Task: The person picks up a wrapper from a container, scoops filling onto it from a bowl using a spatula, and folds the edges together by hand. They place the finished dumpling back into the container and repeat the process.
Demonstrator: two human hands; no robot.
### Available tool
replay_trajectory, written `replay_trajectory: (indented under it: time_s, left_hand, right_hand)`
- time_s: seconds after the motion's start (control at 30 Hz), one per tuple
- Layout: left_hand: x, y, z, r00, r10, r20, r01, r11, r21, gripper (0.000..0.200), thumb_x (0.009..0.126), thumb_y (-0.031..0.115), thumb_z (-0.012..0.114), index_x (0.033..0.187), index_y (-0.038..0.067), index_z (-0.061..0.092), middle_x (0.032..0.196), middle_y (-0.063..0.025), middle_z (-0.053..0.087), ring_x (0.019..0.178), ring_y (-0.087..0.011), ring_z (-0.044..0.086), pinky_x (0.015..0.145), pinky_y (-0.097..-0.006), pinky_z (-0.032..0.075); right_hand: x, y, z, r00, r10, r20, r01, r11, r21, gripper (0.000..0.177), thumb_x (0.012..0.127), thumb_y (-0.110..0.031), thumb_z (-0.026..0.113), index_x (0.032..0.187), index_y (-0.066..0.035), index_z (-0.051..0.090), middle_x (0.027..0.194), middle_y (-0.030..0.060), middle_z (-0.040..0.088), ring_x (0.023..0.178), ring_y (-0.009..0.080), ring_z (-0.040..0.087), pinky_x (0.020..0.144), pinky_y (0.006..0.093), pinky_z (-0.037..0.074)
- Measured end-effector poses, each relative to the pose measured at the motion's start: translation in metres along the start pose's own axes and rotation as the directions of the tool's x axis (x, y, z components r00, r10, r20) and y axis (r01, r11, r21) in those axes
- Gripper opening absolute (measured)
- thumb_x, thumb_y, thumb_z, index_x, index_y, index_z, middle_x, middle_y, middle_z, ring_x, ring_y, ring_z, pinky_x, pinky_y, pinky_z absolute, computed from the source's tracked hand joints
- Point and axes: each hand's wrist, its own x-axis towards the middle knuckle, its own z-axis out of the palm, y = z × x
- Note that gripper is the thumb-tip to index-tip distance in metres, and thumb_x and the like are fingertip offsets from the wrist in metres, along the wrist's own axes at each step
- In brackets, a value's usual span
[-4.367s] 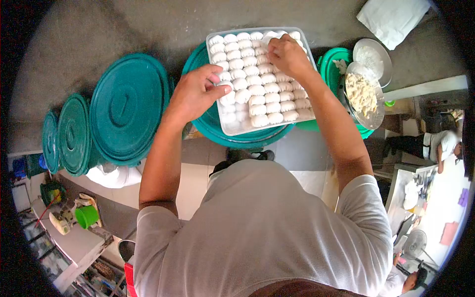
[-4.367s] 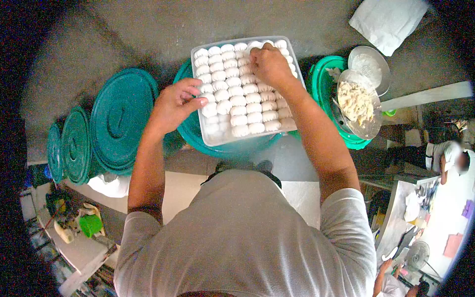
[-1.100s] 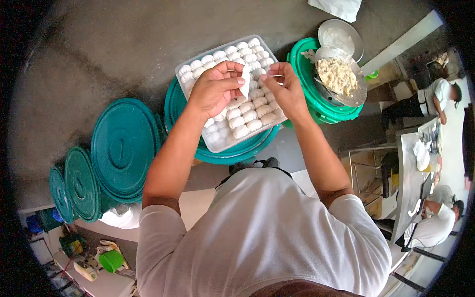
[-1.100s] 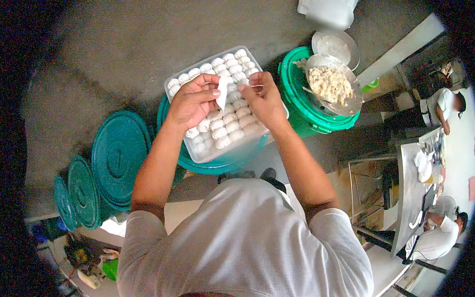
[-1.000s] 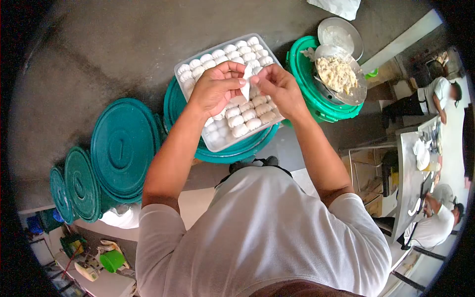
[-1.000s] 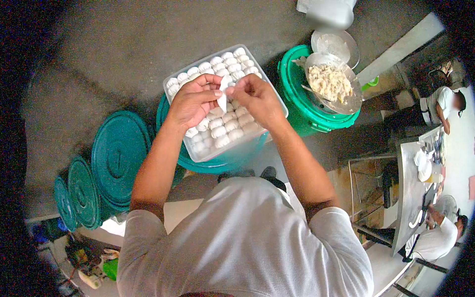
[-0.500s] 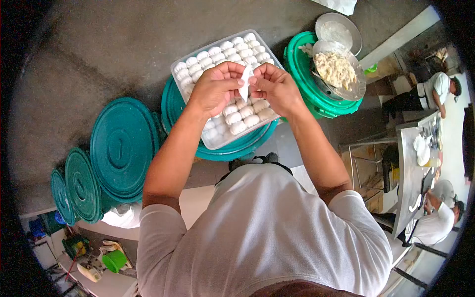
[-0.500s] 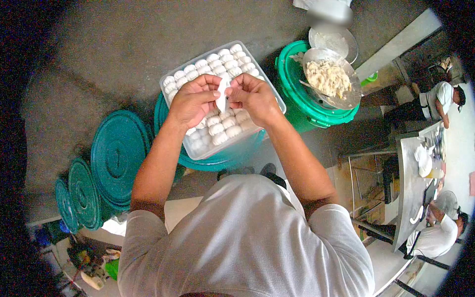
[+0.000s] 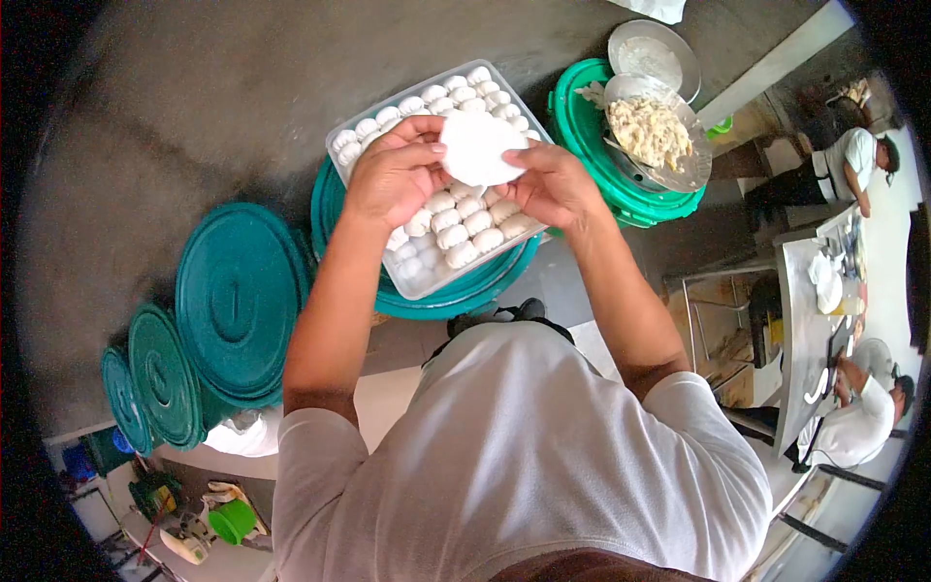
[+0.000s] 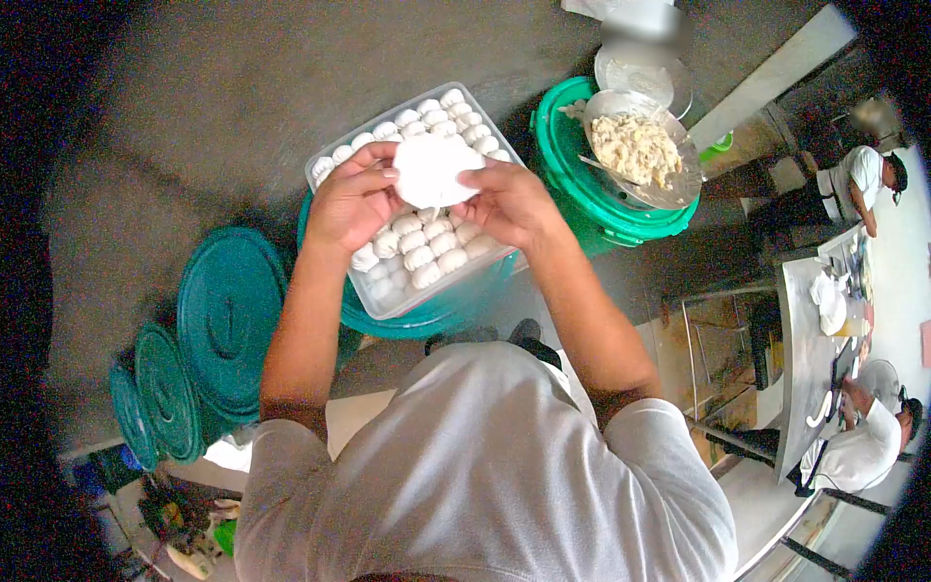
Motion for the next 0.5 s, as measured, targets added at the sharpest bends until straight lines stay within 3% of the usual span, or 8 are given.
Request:
replay_trajectory:
  time_s: [0.13,0.2,0.27,0.3,0.33,0.37,0.4,0.5]
  left_hand:
    - [-0.008,0.003,-0.009,0.986,0.024,-0.167,-0.018,0.999,0.041,0.028,0.087,-0.006,0.058,0.114,-0.001,0.059,0.105,-0.0110,0.064,0.095,-0.0235,0.064,0.086,-0.0406,0.056]
    - [-0.006,-0.005,-0.022,0.958,0.036,-0.284,0.101,0.885,0.454,0.027,0.087,-0.004,0.061,0.114,-0.001,0.059,0.104,-0.0095,0.064,0.092,-0.0231,0.065,0.081,-0.0391,0.057]
    - [-0.004,-0.008,-0.033,0.962,0.047,-0.268,0.118,0.816,0.566,0.027,0.087,0.004,0.067,0.113,-0.002,0.062,0.105,-0.0101,0.065,0.093,-0.0233,0.065,0.078,-0.0378,0.056]
    - [-0.008,-0.001,-0.019,0.945,0.184,-0.269,0.160,0.458,0.874,0.029,0.086,0.006,0.069,0.114,0.000,0.063,0.106,-0.0094,0.065,0.094,-0.0219,0.065,0.080,-0.0357,0.055]
    - [-0.010,0.002,-0.011,0.930,0.308,-0.201,0.212,-0.003,0.977,0.031,0.085,0.008,0.072,0.114,0.002,0.064,0.107,-0.0087,0.066,0.094,-0.0204,0.064,0.083,-0.0336,0.054]
    - [-0.008,0.001,-0.016,0.893,0.450,-0.024,0.085,-0.118,0.989,0.035,0.084,0.015,0.077,0.114,0.002,0.066,0.109,-0.0095,0.067,0.097,-0.0193,0.064,0.084,-0.0324,0.053]
    - [-0.003,0.002,-0.007,0.898,0.441,-0.017,0.080,-0.126,0.989,0.035,0.084,0.015,0.077,0.114,0.002,0.066,0.109,-0.0095,0.067,0.097,-0.0193,0.064,0.084,-0.0324,0.053]
    - [0.024,-0.009,0.027,0.975,0.217,0.041,-0.131,0.419,0.898,0.033,0.090,0.013,0.072,0.120,0.001,0.063,0.111,-0.0072,0.066,0.103,-0.0157,0.061,0.091,-0.0300,0.050]
  right_hand:
    - [-0.018,-0.021,-0.022,0.991,-0.101,-0.083,0.116,0.973,0.200,0.036,0.092,-0.003,0.048,0.126,0.010,0.048,0.131,0.0220,0.057,0.119,0.0347,0.059,0.101,0.0488,0.051]
    - [-0.025,-0.025,-0.031,0.964,-0.152,-0.218,0.197,0.960,0.200,0.035,0.092,-0.004,0.045,0.125,0.009,0.048,0.127,0.0218,0.059,0.117,0.0356,0.061,0.101,0.0504,0.051]
    - [-0.031,-0.029,-0.055,0.960,-0.198,-0.198,0.238,0.951,0.200,0.034,0.091,-0.002,0.043,0.123,0.009,0.048,0.125,0.0223,0.060,0.116,0.0367,0.061,0.104,0.0499,0.050]
    - [-0.030,-0.029,-0.073,0.962,-0.219,-0.165,0.251,0.946,0.206,0.033,0.091,-0.004,0.044,0.122,0.007,0.050,0.121,0.0199,0.063,0.110,0.0345,0.064,0.100,0.0492,0.052]
    - [-0.036,-0.031,-0.078,0.960,-0.221,-0.174,0.256,0.943,0.212,0.033,0.091,-0.004,0.044,0.122,0.007,0.050,0.121,0.0199,0.063,0.110,0.0345,0.064,0.100,0.0492,0.052]
    - [-0.042,-0.034,-0.081,0.959,-0.255,-0.122,0.275,0.943,0.186,0.033,0.092,-0.005,0.045,0.123,0.006,0.050,0.119,0.0180,0.064,0.108,0.0322,0.066,0.097,0.0477,0.053]
    - [-0.048,-0.038,-0.083,0.955,-0.290,-0.067,0.297,0.941,0.161,0.034,0.092,-0.006,0.046,0.124,0.004,0.051,0.118,0.0160,0.065,0.105,0.0299,0.067,0.094,0.0463,0.055]
    - [-0.063,-0.046,-0.093,0.969,-0.244,-0.028,0.245,0.962,0.123,0.032,0.092,-0.008,0.048,0.122,0.000,0.054,0.115,0.0129,0.066,0.101,0.0242,0.068,0.088,0.0416,0.056]
